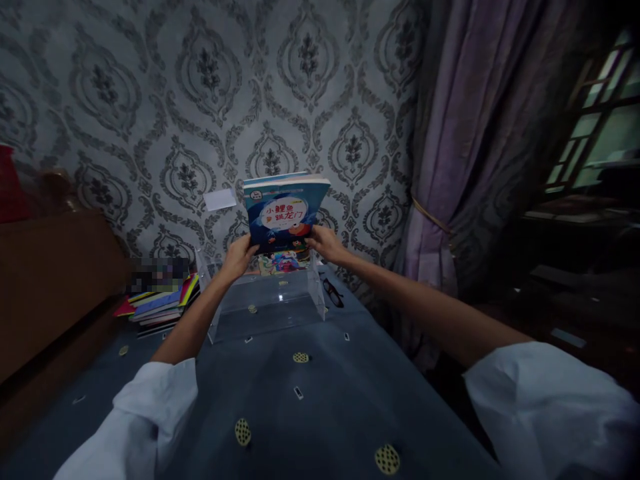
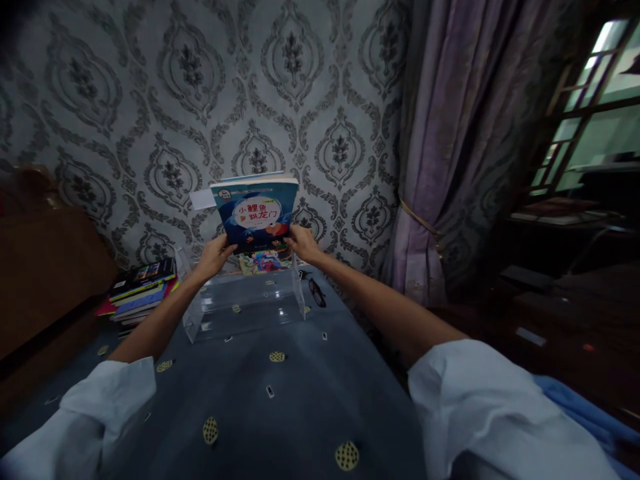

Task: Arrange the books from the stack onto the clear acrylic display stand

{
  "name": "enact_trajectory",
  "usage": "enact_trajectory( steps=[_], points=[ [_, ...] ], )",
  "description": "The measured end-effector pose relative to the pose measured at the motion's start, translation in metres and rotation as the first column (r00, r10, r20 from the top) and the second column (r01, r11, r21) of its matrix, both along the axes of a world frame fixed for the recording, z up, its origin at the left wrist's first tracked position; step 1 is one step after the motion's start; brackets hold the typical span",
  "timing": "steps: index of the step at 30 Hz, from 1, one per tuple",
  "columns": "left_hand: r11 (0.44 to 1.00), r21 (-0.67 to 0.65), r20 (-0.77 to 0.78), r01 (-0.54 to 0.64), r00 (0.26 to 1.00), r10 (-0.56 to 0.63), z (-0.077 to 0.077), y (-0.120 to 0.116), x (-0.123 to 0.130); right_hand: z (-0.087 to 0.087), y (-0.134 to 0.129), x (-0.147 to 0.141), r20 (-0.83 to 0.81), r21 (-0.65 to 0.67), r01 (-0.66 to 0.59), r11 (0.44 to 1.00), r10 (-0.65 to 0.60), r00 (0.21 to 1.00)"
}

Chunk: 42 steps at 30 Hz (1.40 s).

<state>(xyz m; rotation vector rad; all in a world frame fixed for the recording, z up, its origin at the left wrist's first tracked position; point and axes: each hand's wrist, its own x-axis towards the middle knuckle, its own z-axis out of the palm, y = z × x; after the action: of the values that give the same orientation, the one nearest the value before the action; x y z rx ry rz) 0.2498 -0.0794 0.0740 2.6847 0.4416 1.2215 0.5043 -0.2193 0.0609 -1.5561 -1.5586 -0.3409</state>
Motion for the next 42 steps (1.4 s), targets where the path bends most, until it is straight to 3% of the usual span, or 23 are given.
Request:
enact_trajectory(
  steps=[9, 17, 22, 26, 31, 38, 42],
  points=[
    [1.0, 0.0, -0.081, -0.011, 0.997, 0.011, -0.016, 0.003, 0.009, -0.009, -0.003, 0.012, -0.037, -0.11, 0.003, 0.994, -0.007, 0.999],
    [0.971, 0.058, -0.199, -0.233, 0.95, 0.24, -0.017, -0.009, 0.017, -0.013, -0.006, 0.017, -0.226, -0.099, -0.002, 0.995, -0.02, 0.974],
    [0.955, 0.042, -0.154, -0.294, 0.942, 0.297, -0.018, -0.015, 0.017, -0.008, 0.001, 0.012, -0.323, -0.05, -0.021, 0.999, 0.004, 0.946],
    [0.947, 0.009, -0.041, -0.322, 0.946, 0.322, -0.011, -0.015, 0.014, -0.002, 0.006, 0.005, -0.35, -0.002, -0.012, 1.0, 0.011, 0.937],
    [0.953, -0.048, -0.003, -0.299, 0.954, 0.299, -0.005, -0.012, 0.013, 0.001, 0.007, 0.004, -0.324, 0.035, 0.052, 0.998, -0.038, 0.945],
    [0.901, -0.087, -0.188, -0.426, 0.895, 0.405, -0.008, -0.028, 0.017, -0.011, 0.009, -0.001, -0.205, 0.042, 0.183, 0.982, -0.171, 0.964],
    [0.891, -0.105, -0.205, -0.442, 0.886, 0.416, -0.006, -0.032, 0.02, -0.012, 0.011, -0.007, -0.139, 0.009, 0.223, 0.975, -0.219, 0.966]
  ],
)
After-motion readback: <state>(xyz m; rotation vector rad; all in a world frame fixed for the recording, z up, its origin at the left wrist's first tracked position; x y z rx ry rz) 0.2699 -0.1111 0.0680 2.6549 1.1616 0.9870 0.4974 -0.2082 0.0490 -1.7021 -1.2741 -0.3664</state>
